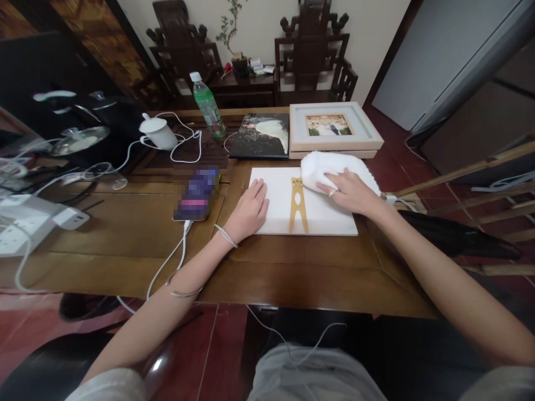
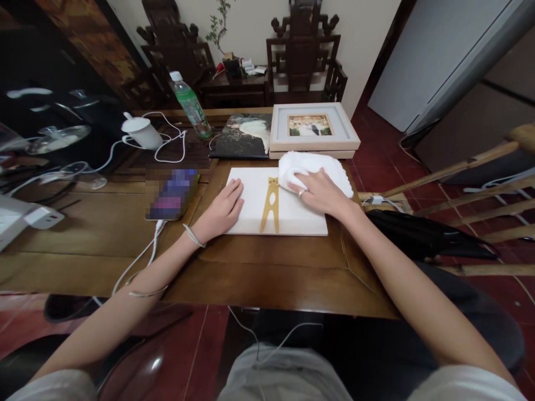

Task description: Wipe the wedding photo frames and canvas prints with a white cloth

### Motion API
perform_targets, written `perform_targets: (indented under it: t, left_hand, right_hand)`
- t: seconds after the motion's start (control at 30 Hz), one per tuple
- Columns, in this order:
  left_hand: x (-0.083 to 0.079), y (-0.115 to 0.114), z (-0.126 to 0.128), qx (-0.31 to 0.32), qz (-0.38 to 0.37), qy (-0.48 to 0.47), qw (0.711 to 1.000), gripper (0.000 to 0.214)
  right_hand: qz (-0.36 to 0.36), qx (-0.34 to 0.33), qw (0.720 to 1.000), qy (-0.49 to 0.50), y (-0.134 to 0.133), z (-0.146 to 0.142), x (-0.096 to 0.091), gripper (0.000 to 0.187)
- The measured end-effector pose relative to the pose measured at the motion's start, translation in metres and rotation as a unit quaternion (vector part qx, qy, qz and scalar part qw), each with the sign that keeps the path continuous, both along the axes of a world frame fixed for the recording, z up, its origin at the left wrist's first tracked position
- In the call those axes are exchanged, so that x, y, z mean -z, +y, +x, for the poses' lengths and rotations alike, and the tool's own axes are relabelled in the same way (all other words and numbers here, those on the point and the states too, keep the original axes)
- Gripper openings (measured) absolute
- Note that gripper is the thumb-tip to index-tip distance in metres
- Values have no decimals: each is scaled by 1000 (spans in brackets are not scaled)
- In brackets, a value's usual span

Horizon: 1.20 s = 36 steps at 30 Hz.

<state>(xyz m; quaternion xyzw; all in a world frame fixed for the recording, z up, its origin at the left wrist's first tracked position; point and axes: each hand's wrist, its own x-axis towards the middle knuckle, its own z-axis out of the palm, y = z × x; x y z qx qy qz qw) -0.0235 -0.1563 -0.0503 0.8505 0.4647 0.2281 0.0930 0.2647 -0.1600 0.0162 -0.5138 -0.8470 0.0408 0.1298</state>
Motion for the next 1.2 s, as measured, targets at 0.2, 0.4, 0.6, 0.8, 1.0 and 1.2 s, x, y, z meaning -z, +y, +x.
perform_targets:
  t: [0.2, 0.4, 0.6, 0.8, 1.0, 1.2]
  left_hand:
    - [-1, -1, 1, -3, -1, 2, 1000, 51]
    - [-2, -1, 1, 0, 0, 3, 1000, 51]
    - [-4, -2, 2, -5, -11, 10, 1000, 51]
    - [-3, -1, 1, -3, -5, 3, 1000, 51]
    - [-3, -1, 1, -3, -10, 7, 1000, 52]
    - [-3, -1, 2, 0, -5, 1, 1000, 50]
  right_hand:
    - [-11, -68, 998, 7, -91, 2, -1, 26]
    - [-21, -107, 994, -3, -131, 9, 2, 21]
    - [-10, -87, 996, -16, -84, 5, -5, 31]
    - [-4, -19, 1000, -13, -4, 4, -2, 38]
    - [20, 1, 1000, -9, 26, 3, 6, 40]
    - [16, -39, 999, 8, -35, -1, 6, 33]
